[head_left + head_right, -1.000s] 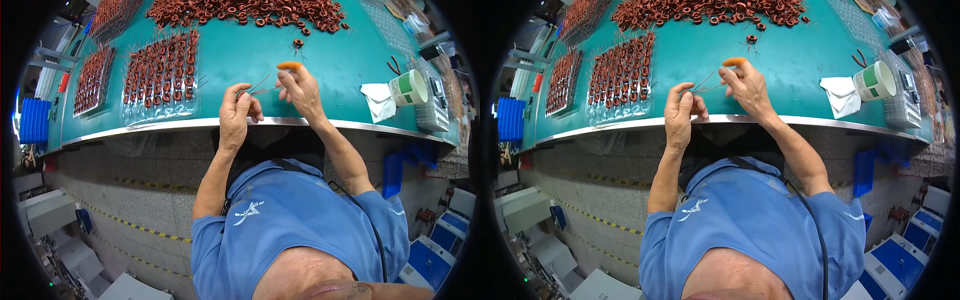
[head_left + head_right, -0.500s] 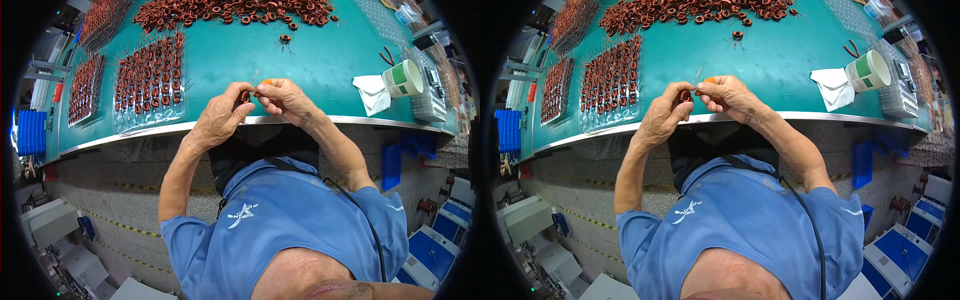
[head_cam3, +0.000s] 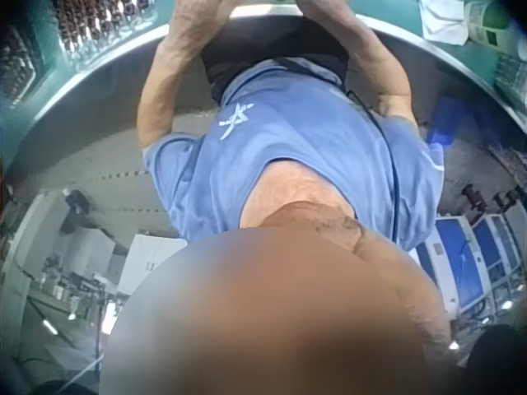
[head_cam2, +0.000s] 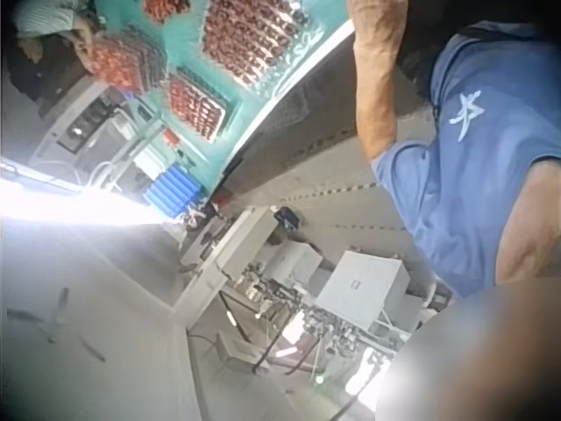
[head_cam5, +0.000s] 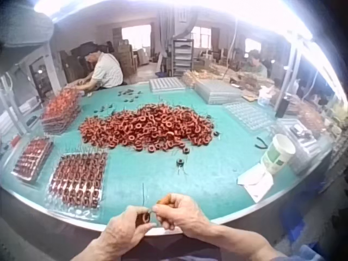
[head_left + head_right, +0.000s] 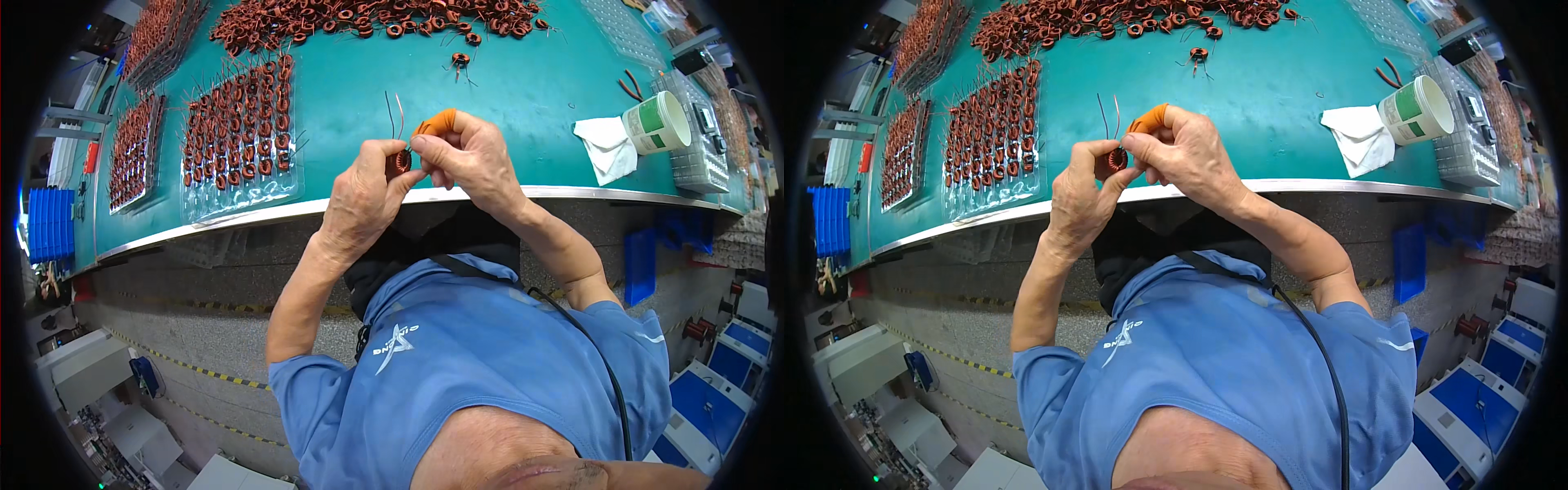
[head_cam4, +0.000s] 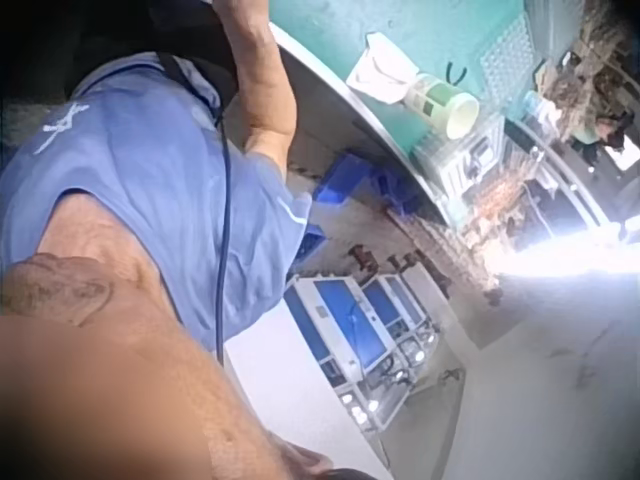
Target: Assembling and organizing small electronic toroid coils on a factory workbench.
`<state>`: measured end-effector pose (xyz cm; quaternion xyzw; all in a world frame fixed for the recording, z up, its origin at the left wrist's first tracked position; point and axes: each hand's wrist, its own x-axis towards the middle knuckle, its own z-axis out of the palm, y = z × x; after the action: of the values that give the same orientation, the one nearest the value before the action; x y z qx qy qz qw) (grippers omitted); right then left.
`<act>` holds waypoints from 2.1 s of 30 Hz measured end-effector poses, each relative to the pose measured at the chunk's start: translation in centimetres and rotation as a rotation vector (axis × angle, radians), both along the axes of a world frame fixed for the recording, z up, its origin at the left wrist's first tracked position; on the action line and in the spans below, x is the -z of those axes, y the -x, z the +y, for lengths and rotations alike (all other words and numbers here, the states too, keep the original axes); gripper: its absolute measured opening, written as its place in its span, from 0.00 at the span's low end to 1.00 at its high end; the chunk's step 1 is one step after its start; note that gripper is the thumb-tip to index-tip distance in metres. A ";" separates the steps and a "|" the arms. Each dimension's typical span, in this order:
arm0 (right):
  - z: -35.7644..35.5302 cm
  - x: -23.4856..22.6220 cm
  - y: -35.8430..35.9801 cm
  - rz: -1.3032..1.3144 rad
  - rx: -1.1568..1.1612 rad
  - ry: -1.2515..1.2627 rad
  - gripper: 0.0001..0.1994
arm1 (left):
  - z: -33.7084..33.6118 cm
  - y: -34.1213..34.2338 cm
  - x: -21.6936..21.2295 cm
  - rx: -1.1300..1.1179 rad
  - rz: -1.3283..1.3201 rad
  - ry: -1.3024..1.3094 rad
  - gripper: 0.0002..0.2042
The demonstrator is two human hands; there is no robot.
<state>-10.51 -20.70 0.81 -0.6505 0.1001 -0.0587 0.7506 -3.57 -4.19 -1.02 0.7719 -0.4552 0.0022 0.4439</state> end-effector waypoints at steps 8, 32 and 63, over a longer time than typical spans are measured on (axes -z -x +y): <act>-1.0 0.8 -0.2 0.142 -0.154 -0.185 0.13 | 1.2 -0.4 0.2 0.125 0.330 0.078 0.20; 2.1 1.9 -0.7 -0.072 -0.083 0.096 0.11 | 2.0 1.4 2.9 -0.032 0.729 0.338 0.07; -14.2 9.2 -9.4 -0.279 0.276 1.475 0.12 | 16.5 -7.5 4.8 -0.730 -0.075 0.237 0.04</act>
<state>-1.14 -34.93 -8.36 -0.9515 0.0195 -0.2854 0.1132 3.95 12.33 -5.82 0.8258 -0.1628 0.2410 0.4832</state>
